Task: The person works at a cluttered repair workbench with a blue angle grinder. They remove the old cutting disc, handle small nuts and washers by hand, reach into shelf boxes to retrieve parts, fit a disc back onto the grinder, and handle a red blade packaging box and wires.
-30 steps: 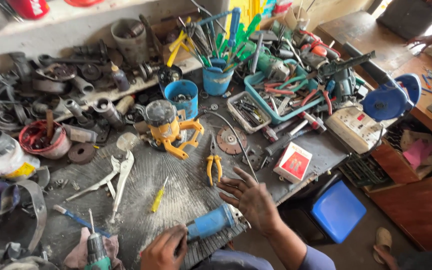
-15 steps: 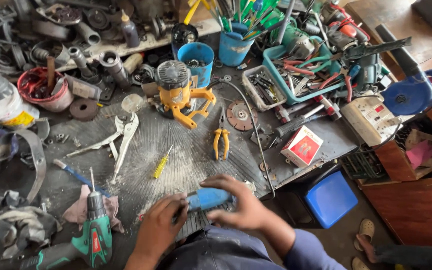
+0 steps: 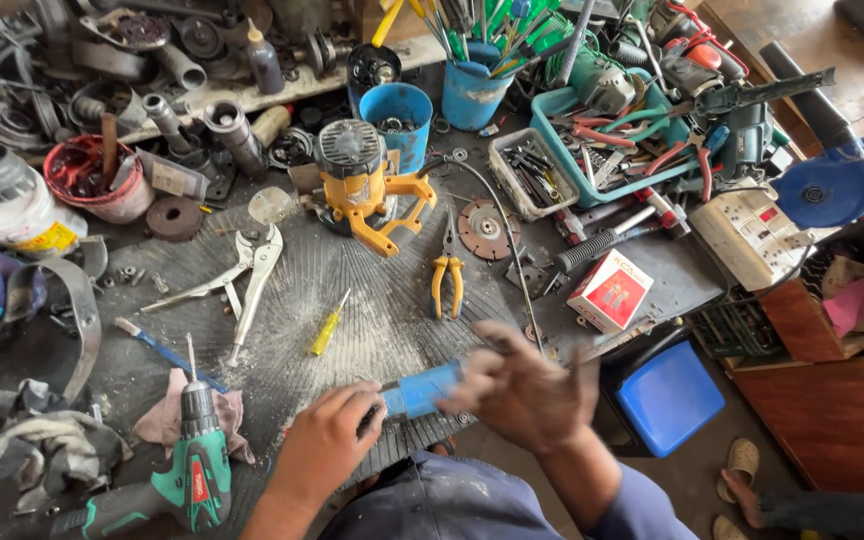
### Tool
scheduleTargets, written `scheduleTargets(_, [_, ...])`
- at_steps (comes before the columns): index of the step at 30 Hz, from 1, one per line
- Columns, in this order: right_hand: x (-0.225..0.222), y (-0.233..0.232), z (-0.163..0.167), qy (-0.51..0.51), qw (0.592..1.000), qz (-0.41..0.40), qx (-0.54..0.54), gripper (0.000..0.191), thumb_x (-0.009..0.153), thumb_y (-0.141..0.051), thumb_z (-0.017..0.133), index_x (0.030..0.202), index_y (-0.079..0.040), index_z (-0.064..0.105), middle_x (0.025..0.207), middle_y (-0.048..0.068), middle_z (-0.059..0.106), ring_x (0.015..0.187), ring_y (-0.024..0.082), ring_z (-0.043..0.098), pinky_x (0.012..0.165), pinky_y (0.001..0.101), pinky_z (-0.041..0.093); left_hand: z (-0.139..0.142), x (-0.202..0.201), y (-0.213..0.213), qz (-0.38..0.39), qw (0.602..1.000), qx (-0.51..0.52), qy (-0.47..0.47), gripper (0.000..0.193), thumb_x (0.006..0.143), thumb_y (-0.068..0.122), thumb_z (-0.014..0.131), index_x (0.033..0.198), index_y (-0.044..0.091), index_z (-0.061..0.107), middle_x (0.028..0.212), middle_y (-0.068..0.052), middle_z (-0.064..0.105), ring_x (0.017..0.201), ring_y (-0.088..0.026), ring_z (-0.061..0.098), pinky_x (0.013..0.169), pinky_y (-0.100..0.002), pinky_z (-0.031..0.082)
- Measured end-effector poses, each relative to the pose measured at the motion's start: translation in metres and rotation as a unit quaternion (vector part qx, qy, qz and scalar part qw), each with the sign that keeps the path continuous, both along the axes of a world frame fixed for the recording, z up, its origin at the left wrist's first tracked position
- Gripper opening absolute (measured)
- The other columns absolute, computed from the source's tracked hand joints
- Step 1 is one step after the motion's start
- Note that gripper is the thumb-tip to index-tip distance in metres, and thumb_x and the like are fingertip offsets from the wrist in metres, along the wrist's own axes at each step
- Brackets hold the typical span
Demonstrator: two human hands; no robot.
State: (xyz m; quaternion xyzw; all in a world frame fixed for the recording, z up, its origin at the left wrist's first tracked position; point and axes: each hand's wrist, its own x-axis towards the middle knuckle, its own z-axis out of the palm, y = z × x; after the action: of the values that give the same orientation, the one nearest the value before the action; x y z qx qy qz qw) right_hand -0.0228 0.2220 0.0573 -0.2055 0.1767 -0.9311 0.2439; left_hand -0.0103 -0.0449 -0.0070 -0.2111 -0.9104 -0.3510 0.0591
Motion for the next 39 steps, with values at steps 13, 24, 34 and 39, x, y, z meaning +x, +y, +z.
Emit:
scheduleTargets(13, [-0.011, 0.026, 0.027, 0.204, 0.947, 0.117, 0.218, 0.102, 0.097, -0.081, 0.038, 0.153, 0.003, 0.046, 0.14, 0.022, 0.067, 0.133, 0.036, 0.064, 0.119, 0.0542, 0.044, -0.006, 0.002, 0.002, 0.014, 0.996, 0.041, 0.074, 0.017, 0.078, 0.01, 0.078, 0.094, 0.005, 0.074, 0.106, -0.008, 0.078, 0.093, -0.027, 0.076, 0.09, -0.041, 0.06])
scheduleTargets(24, [-0.03, -0.027, -0.035, 0.279, 0.652, -0.198, 0.676, 0.036, 0.089, -0.026, 0.076, 0.119, -0.008, 0.068, 0.12, 0.01, 0.07, 0.118, 0.029, 0.067, 0.106, 0.0426, 0.051, -0.004, 0.001, 0.003, 0.036, 0.998, 0.042, 0.01, 0.019, 0.08, 0.019, 0.081, 0.093, 0.006, 0.075, 0.1, -0.009, 0.078, 0.085, -0.03, 0.075, 0.073, -0.04, 0.061])
scheduleTargets(34, [-0.014, -0.053, -0.047, 0.451, 0.528, -0.193, 0.693, 0.026, 0.084, -0.022, 0.08, 0.108, -0.013, 0.073, 0.112, 0.004, 0.07, 0.114, 0.026, 0.066, 0.118, 0.056, 0.037, 0.0, -0.001, -0.001, 0.024, 0.998, 0.035, 0.045, 0.02, 0.079, 0.015, 0.079, 0.095, 0.007, 0.073, 0.105, -0.008, 0.078, 0.086, -0.031, 0.075, 0.087, -0.042, 0.06])
scheduleTargets(39, [-0.011, -0.049, -0.044, 0.449, 0.54, -0.197, 0.684, 0.026, 0.083, -0.022, 0.08, 0.106, -0.013, 0.073, 0.113, 0.003, 0.07, 0.113, 0.026, 0.066, 0.117, 0.0551, 0.039, 0.003, 0.007, -0.016, 0.039, 0.997, 0.037, 0.049, 0.033, 0.078, 0.013, 0.075, 0.111, 0.006, 0.074, 0.112, -0.009, 0.076, 0.096, -0.029, 0.075, 0.088, -0.039, 0.058])
